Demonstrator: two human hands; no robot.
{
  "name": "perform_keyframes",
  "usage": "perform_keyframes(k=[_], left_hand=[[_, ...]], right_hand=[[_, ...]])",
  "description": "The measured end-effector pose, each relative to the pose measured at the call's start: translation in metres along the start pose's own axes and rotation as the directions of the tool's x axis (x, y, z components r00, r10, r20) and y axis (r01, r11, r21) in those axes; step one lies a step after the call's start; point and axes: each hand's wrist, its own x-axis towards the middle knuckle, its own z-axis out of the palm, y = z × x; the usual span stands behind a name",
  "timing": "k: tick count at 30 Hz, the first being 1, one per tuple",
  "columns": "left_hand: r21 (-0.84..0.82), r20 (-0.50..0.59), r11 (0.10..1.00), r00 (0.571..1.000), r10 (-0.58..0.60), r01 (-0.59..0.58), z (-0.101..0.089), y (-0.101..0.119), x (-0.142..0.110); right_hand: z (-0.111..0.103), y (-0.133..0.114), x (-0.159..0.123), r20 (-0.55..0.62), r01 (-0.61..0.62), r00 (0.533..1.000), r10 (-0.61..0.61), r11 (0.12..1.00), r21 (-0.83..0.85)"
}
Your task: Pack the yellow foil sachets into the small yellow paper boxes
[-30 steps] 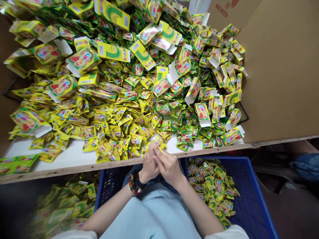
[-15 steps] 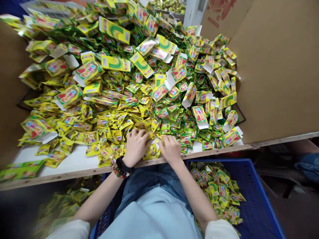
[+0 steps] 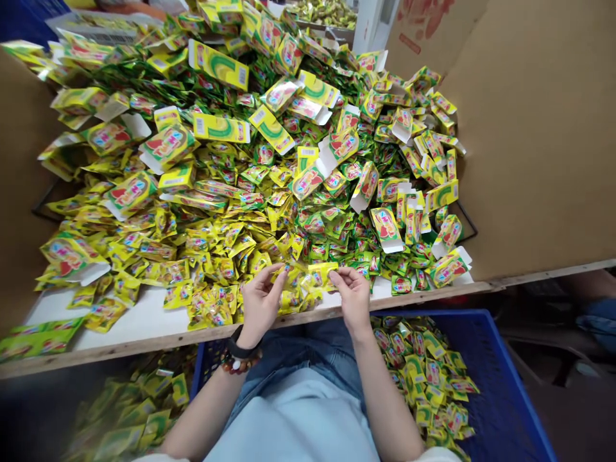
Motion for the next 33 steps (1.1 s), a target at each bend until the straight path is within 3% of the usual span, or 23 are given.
perform_keyframes(k=[2,5,7,9,11,12,13,14,16,18,20,23,27,29,31,33], left_hand=[[0.006,-0.027,0.999,0.999,-0.033,0.034,-0.004,0.0,0.001],[-0.031,-0.043,0.996,0.996,-0.08,0.079,-0.01,0.0,0.005],[-0.078,-0.034,0.992,0.995,-0.097,0.094,-0.012,0.0,0.007],[-0.116,-0.017,0.988,0.994,-0.105,0.103,-0.012,0.0,0.007],[-0.149,-0.015,0.982,0.992,-0.123,0.119,-0.014,-0.002,0.005],[-0.166,-0.02,0.977,0.99,-0.139,0.134,-0.016,-0.004,0.004],[-0.185,-0.026,0.971,0.987,-0.157,0.149,-0.017,-0.005,0.003],[-0.203,-0.029,0.965,0.984,-0.174,0.165,-0.018,-0.007,0.002],[-0.235,-0.015,0.953,0.98,-0.198,0.189,-0.018,-0.009,0.0],[-0.274,0.021,0.938,0.977,-0.213,0.21,-0.014,-0.008,-0.002],[-0.324,0.077,0.919,0.974,-0.213,0.226,-0.005,-0.003,-0.004],[-0.381,0.187,0.899,0.97,-0.154,0.216,0.008,0.008,-0.006],[-0.362,0.302,0.912,0.95,-0.083,0.195,0.011,0.018,-0.009],[-0.325,0.366,0.933,0.93,-0.023,0.151,0.008,0.022,-0.006],[-0.23,0.468,0.972,0.881,0.06,0.056,0.008,0.029,0.008],[-0.071,0.498,0.99,0.856,0.139,-0.12,0.012,0.038,0.037]], right_hand=[[-0.008,-0.001,0.005,0.087,0.114,0.992,-0.091,0.943,-0.312],[-0.001,-0.004,0.021,0.259,0.38,0.924,-0.28,0.617,-0.689],[0.015,-0.008,0.035,0.378,0.5,0.855,-0.354,0.375,-0.781],[0.034,-0.011,0.047,0.485,0.552,0.816,-0.314,0.177,-0.815],[0.046,-0.014,0.054,0.525,0.552,0.814,-0.249,0.05,-0.832],[0.047,-0.015,0.054,0.522,0.545,0.819,-0.239,0.039,-0.838],[0.046,-0.016,0.052,0.511,0.543,0.823,-0.247,0.078,-0.836],[0.043,-0.016,0.048,0.49,0.543,0.828,-0.271,0.172,-0.822],[0.034,-0.016,0.036,0.417,0.513,0.858,-0.299,0.497,-0.7],[0.026,-0.015,0.022,0.356,0.375,0.906,-0.231,0.827,-0.419],[0.023,-0.013,0.011,0.352,0.181,0.929,-0.114,0.97,-0.164],[0.025,-0.013,0.003,0.369,0.049,0.929,-0.02,0.996,-0.07],[0.025,-0.019,0.005,0.307,0.075,0.951,-0.029,0.987,-0.139],[0.02,-0.023,0.006,0.311,0.053,0.95,-0.023,0.994,-0.091],[0.012,-0.024,0.004,0.305,0.025,0.952,-0.019,1.0,-0.016],[0.002,-0.023,0.001,0.202,0.04,0.979,-0.039,0.999,-0.004]])
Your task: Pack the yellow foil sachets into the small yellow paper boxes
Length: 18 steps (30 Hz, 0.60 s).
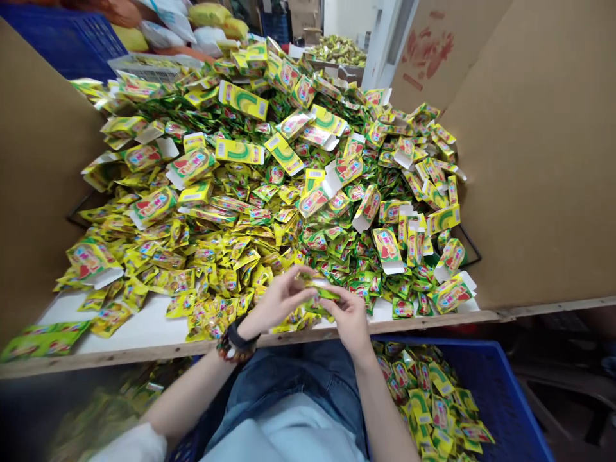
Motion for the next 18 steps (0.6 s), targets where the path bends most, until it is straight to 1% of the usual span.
perform_keyframes(k=[1,2,3,4,5,7,8,9,10,11,12,13,15,16,18], left_hand=[[0.135,-0.038,0.99,0.998,0.047,-0.042,-0.006,0.002,0.021],[0.271,-0.141,0.96,0.984,0.106,-0.064,-0.013,0.004,0.046],[0.389,-0.231,0.919,0.959,0.162,-0.062,-0.019,0.004,0.074],[0.478,-0.279,0.877,0.938,0.205,-0.049,-0.025,0.004,0.102],[0.551,-0.283,0.834,0.93,0.234,-0.042,-0.029,0.004,0.129],[0.674,-0.232,0.739,0.942,0.243,-0.025,-0.035,0.002,0.171],[0.722,-0.2,0.691,0.954,0.223,-0.01,-0.037,0.002,0.185],[0.764,-0.172,0.645,0.965,0.199,0.003,-0.039,0.002,0.191],[0.798,-0.154,0.602,0.971,0.181,0.014,-0.041,0.003,0.191],[0.826,-0.147,0.564,0.973,0.179,0.021,-0.042,0.004,0.185],[0.847,-0.149,0.531,0.969,0.195,0.023,-0.043,0.006,0.173],[0.863,-0.149,0.504,0.962,0.227,0.014,-0.043,0.009,0.157],[0.88,-0.127,0.474,0.947,0.296,-0.03,-0.039,0.015,0.114],[0.879,-0.08,0.47,0.948,0.307,-0.078,-0.035,0.018,0.09],[0.854,0.009,0.496,0.958,0.288,-0.157,-0.024,0.02,0.044]], right_hand=[[-0.005,0.001,-0.003,-0.075,0.017,0.997,-0.018,1.0,-0.019],[-0.01,0.002,-0.006,-0.138,0.031,0.99,-0.036,0.999,-0.041],[-0.015,0.004,-0.008,-0.18,0.04,0.982,-0.051,0.997,-0.063],[-0.02,0.004,-0.011,-0.203,0.049,0.977,-0.064,0.996,-0.081],[-0.023,0.004,-0.014,-0.213,0.059,0.974,-0.078,0.994,-0.096],[-0.029,0.003,-0.018,-0.218,0.077,0.971,-0.103,0.99,-0.122],[-0.031,0.002,-0.02,-0.222,0.083,0.969,-0.111,0.988,-0.134],[-0.034,0.0,-0.022,-0.23,0.087,0.966,-0.119,0.986,-0.143],[-0.036,-0.002,-0.024,-0.243,0.092,0.961,-0.128,0.984,-0.154],[-0.038,-0.005,-0.025,-0.261,0.099,0.955,-0.142,0.981,-0.169],[-0.04,-0.008,-0.026,-0.283,0.112,0.945,-0.163,0.976,-0.188],[-0.041,-0.011,-0.026,-0.309,0.132,0.931,-0.193,0.969,-0.208],[-0.04,-0.019,-0.024,-0.355,0.202,0.892,-0.278,0.95,-0.238],[-0.037,-0.024,-0.021,-0.37,0.25,0.869,-0.328,0.937,-0.242],[-0.028,-0.034,-0.015,-0.361,0.359,0.831,-0.422,0.904,-0.232]])
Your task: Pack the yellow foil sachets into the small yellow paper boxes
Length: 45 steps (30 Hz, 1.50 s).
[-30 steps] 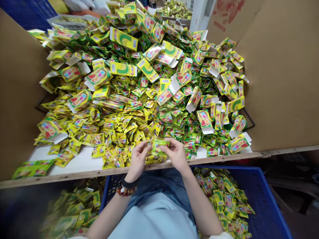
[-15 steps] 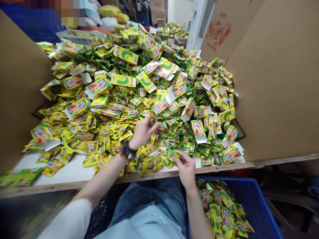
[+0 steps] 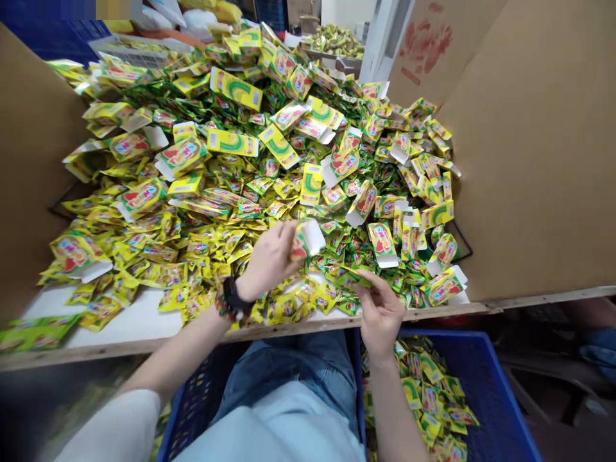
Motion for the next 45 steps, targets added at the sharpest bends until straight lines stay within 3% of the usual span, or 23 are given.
perform_keyframes(k=[2,4,6,8,10,13,16,18,19,23,24,26,28,29,32,34,38,41,45], left_hand=[[-0.051,0.013,0.999,1.0,0.006,-0.006,0.0,0.016,-0.038],[-0.097,-0.031,0.995,0.999,-0.038,0.035,0.007,0.027,-0.068],[-0.135,-0.075,0.988,0.993,-0.089,0.079,0.018,0.035,-0.088],[-0.172,-0.093,0.98,0.989,-0.118,0.101,0.033,0.042,-0.103],[-0.223,-0.095,0.968,0.986,-0.138,0.114,0.049,0.049,-0.114],[-0.328,-0.127,0.934,0.974,-0.189,0.139,0.071,0.058,-0.125],[-0.438,-0.18,0.883,0.945,-0.272,0.17,0.082,0.062,-0.133],[-0.485,-0.211,0.857,0.927,-0.309,0.175,0.085,0.061,-0.136],[-0.497,-0.227,0.852,0.923,-0.31,0.164,0.084,0.06,-0.137],[-0.528,-0.235,0.841,0.933,-0.273,0.113,0.08,0.055,-0.141],[-0.534,-0.232,0.837,0.932,-0.278,0.117,0.08,0.054,-0.142],[-0.536,-0.233,0.834,0.926,-0.297,0.132,0.08,0.053,-0.142],[-0.516,-0.267,0.85,0.923,-0.277,0.106,0.083,0.052,-0.142],[-0.5,-0.283,0.862,0.926,-0.248,0.077,0.085,0.051,-0.142],[-0.483,-0.299,0.876,0.938,-0.173,0.007,0.09,0.051,-0.142],[-0.515,-0.275,0.856,0.94,-0.203,0.034,0.09,0.052,-0.142],[-0.525,-0.15,0.839,0.955,-0.257,0.143,0.082,0.055,-0.139],[-0.484,-0.121,0.858,0.959,-0.258,0.17,0.078,0.057,-0.136],[-0.459,-0.136,0.874,0.959,-0.248,0.161,0.079,0.058,-0.134]], right_hand=[[0.01,-0.009,0.007,0.082,0.072,0.994,-0.075,0.997,0.038],[0.016,-0.016,0.013,0.293,0.086,0.952,-0.084,0.996,0.006],[0.017,-0.022,0.018,0.529,0.102,0.848,-0.03,0.989,-0.107],[0.016,-0.026,0.02,0.654,0.177,0.755,0.036,0.95,-0.257],[0.016,-0.028,0.016,0.691,0.287,0.719,0.074,0.874,-0.392],[0.025,-0.024,0.0,0.69,0.416,0.714,0.115,0.724,-0.551],[0.037,-0.016,-0.023,0.604,0.461,0.797,0.029,0.616,-0.639],[0.042,-0.01,-0.036,0.56,0.476,0.826,-0.071,0.62,-0.624],[0.043,-0.008,-0.04,0.573,0.488,0.814,-0.094,0.646,-0.587],[0.036,-0.006,-0.046,0.758,0.454,0.652,-0.023,0.812,-0.366],[0.033,-0.005,-0.045,0.761,0.417,0.648,-0.028,0.849,-0.324],[0.03,-0.001,-0.046,0.659,0.296,0.751,-0.043,0.914,-0.277],[0.031,0.007,-0.048,0.523,0.093,0.851,0.039,0.97,-0.223],[0.033,0.011,-0.05,0.505,-0.028,0.855,0.118,0.983,-0.183],[0.039,0.018,-0.056,0.598,-0.267,0.757,0.262,0.96,-0.082],[0.041,0.017,-0.06,0.629,-0.227,0.746,0.219,0.971,-0.069],[0.043,0.012,-0.065,0.544,-0.047,0.832,0.109,0.991,-0.126],[0.047,0.013,-0.066,0.438,-0.106,0.884,0.164,0.982,-0.155],[0.05,0.016,-0.063,0.414,-0.189,0.882,0.227,0.973,-0.131]])
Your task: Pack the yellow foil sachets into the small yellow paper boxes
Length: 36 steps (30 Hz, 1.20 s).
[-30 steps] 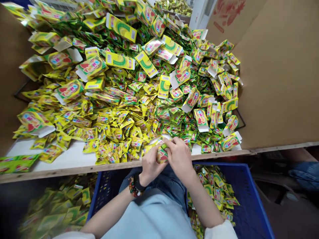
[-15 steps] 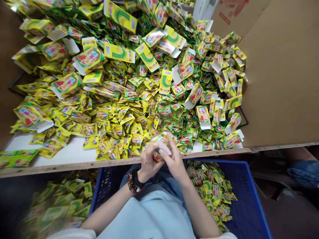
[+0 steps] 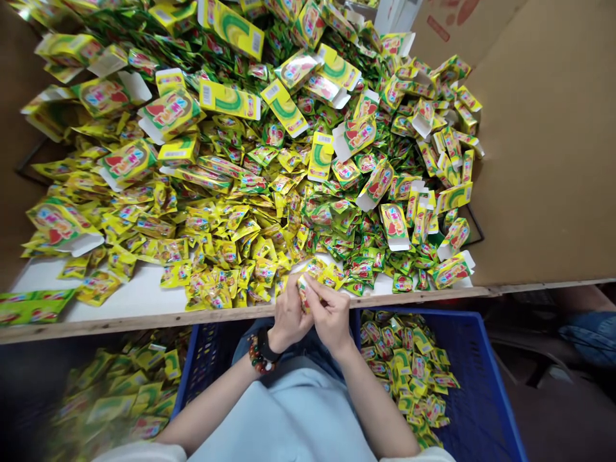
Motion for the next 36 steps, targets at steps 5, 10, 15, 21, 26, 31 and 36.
perform_keyframes(k=[5,10,15,21,26,31,36], left_hand=[[0.013,-0.005,1.0,1.0,-0.003,0.003,0.002,-0.003,-0.002],[-0.041,0.018,0.999,0.999,-0.032,0.033,0.003,-0.004,-0.006],[-0.067,0.167,0.99,0.976,0.137,-0.127,-0.024,-0.004,0.01],[0.391,0.13,0.92,0.99,-0.06,0.004,-0.05,-0.009,0.075],[0.594,0.301,0.805,0.924,-0.236,0.012,-0.028,-0.009,0.122],[0.465,0.204,0.885,0.968,-0.144,0.034,-0.041,-0.011,0.114],[0.071,0.173,0.991,0.978,-0.121,0.11,-0.043,-0.005,0.09]], right_hand=[[-0.005,0.002,0.002,0.053,0.011,0.999,-0.011,1.0,0.0],[0.006,0.009,-0.006,0.123,0.346,0.936,-0.33,0.927,-0.146],[-0.04,0.01,-0.027,0.091,0.327,0.944,-0.317,0.859,-0.395],[-0.123,0.035,-0.014,0.064,0.145,0.982,-0.179,0.484,-0.863],[-0.094,0.044,0.04,0.203,0.275,0.952,-0.228,0.346,-0.897],[-0.092,0.047,0.056,0.164,0.245,0.96,-0.227,0.395,-0.885],[-0.091,0.033,0.047,0.136,0.323,0.944,-0.301,0.758,-0.567]])
